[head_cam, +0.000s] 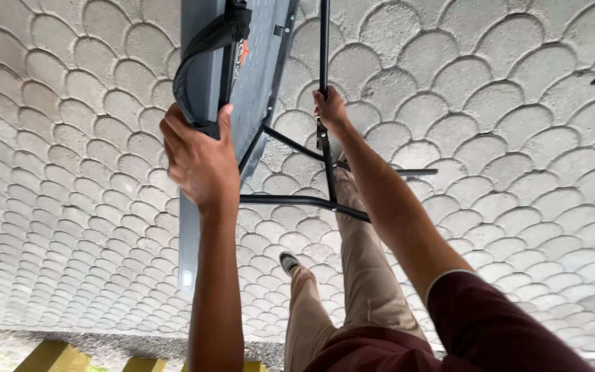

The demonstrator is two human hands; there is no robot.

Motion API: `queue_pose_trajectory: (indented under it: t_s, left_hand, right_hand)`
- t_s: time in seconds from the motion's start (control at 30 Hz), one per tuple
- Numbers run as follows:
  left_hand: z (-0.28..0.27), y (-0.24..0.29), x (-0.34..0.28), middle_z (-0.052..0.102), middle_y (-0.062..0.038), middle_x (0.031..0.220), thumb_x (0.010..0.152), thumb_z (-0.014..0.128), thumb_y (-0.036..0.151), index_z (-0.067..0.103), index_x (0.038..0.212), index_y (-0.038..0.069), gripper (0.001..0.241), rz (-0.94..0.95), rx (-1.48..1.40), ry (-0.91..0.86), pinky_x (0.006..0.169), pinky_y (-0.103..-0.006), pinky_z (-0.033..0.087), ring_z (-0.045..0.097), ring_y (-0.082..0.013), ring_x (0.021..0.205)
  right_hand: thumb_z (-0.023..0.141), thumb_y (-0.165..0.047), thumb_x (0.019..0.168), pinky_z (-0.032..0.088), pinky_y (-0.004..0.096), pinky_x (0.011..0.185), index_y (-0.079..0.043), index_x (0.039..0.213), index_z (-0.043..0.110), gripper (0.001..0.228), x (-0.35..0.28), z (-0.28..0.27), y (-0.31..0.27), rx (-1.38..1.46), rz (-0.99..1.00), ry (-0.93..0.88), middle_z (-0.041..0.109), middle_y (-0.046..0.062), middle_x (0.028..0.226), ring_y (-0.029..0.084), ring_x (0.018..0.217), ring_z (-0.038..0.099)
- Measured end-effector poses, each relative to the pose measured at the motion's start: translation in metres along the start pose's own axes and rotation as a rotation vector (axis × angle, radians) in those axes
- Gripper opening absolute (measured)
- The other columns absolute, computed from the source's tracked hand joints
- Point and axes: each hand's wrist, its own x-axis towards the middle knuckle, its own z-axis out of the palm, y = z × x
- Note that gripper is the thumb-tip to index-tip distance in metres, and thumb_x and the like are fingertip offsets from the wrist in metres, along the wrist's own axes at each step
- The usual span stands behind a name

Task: Unfolding and setting up portable folding tables in an outdoor courtyard area.

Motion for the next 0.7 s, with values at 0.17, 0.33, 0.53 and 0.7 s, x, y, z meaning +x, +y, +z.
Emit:
queue_pose_trajectory:
  t_s: [0.17, 0.33, 0.53, 0.7]
  left_hand:
    - [0.013, -0.006, -0.009, 0.059, -0.005, 0.101, 0.088, 0.081, 0.064, 0.054, 0.125, 0.012, 0.069, 0.016, 0.047, 0.134, 0.068, -0.0549, 0.062, 0.072, -0.0307, 0.094]
    - [0.000, 0.006, -0.010, 0.059, -0.006, 0.100, 0.089, 0.082, 0.063, 0.054, 0.124, 0.011, 0.068, -0.006, 0.033, 0.109, 0.068, -0.0566, 0.062, 0.072, -0.0315, 0.092]
    - [-0.005, 0.012, -0.002, 0.064, -0.013, 0.103, 0.098, 0.080, 0.053, 0.051, 0.126, 0.003, 0.064, -0.018, -0.025, 0.046, 0.075, -0.0571, 0.063, 0.074, -0.0340, 0.094]
    - [-0.011, 0.006, 0.004, 0.064, -0.011, 0.099, 0.098, 0.084, 0.051, 0.047, 0.122, 0.002, 0.066, 0.146, 0.005, 0.119, 0.058, -0.0395, 0.068, 0.073, -0.0265, 0.079]
  right_hand:
    - [0.063, -0.033, 0.099, 0.051, 0.027, 0.050, -0.013, 0.092, 0.058, 0.022, -0.017, -0.034, -0.003, -0.026, 0.041, 0.058, 0.056, -0.001, 0.063, 0.013, 0.053, 0.062]
    - [0.065, -0.036, 0.100, 0.052, 0.034, 0.056, -0.015, 0.098, 0.061, 0.021, -0.041, -0.032, 0.003, -0.165, -0.004, 0.086, 0.059, 0.000, 0.062, 0.018, 0.055, 0.065]
    - [0.060, -0.065, 0.097, 0.052, 0.061, 0.091, -0.007, 0.122, 0.055, 0.063, -0.141, -0.047, 0.053, -0.430, 0.081, -0.012, 0.069, 0.030, 0.110, 0.051, 0.106, 0.067]
    - [0.045, -0.062, 0.099, 0.041, 0.059, 0.109, -0.013, 0.149, 0.044, 0.070, -0.162, -0.067, 0.029, -0.661, 0.186, -0.065, 0.047, 0.018, 0.150, 0.040, 0.138, 0.042]
